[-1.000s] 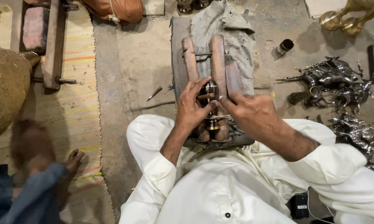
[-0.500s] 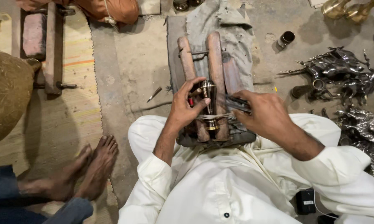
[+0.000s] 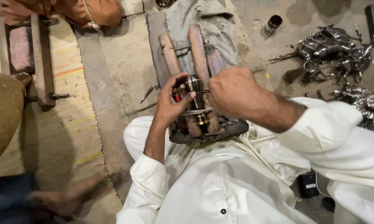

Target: The person sits on the floor with a small brass vessel held in a wooden clamp, holding a chisel against the vessel and striking it with a heavy hammer, repositioning the vessel and chisel between strikes to work its surface.

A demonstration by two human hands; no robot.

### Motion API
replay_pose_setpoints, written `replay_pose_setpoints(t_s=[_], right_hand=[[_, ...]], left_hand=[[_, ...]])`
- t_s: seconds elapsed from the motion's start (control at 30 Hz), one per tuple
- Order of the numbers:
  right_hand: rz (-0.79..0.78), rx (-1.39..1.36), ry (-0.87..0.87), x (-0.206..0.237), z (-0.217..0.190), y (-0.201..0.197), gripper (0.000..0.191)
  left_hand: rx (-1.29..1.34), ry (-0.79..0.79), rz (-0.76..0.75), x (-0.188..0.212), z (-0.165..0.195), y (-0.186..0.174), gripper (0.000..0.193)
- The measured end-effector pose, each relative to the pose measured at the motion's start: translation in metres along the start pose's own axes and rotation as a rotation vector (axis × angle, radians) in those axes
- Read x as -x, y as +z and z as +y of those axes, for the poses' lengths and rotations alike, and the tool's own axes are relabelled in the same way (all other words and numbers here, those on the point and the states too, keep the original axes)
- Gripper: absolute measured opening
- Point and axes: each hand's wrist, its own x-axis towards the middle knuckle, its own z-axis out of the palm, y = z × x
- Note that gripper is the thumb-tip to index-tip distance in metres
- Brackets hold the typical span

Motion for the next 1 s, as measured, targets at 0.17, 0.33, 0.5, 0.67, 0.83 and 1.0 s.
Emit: replay_pose_setpoints(t_s=[0.17,0.33,0.5,0.67,0.83,1.0], right_hand=[[-0.051,-0.066,0.021,-0.0105,0.0014,-0.0018,0.038],[-0.055,-0.107,0.047,-0.0080,0.0015,-0.0009,0.036],[-0.012,-0.139,0.026,-0.0055,0.0022,-0.0001,0.037],[-0.055,-0.154,0.034,-0.0067,0.0040,-0.0004,0.036],[-0.009,-0.165,0.005,-0.0056,0.0054,-0.0010,0.036],[0.028,-0.158,0.020,-0.0007,0.0034,0.0022,0.035]], left_hand=[[-0.040,-0.006,0.003,0.0000,0.0012,-0.0027,0.052],[-0.025,-0.022,-0.006,-0.0004,0.0027,-0.0044,0.053],[-0.014,-0.033,-0.003,0.0004,0.0038,-0.0035,0.053],[0.007,-0.047,-0.004,-0.0001,0.0033,-0.0036,0.054],[-0.014,-0.020,-0.005,-0.0008,0.0011,-0.0042,0.055],[0.002,0.018,-0.020,0.0009,0.0009,-0.0033,0.055]])
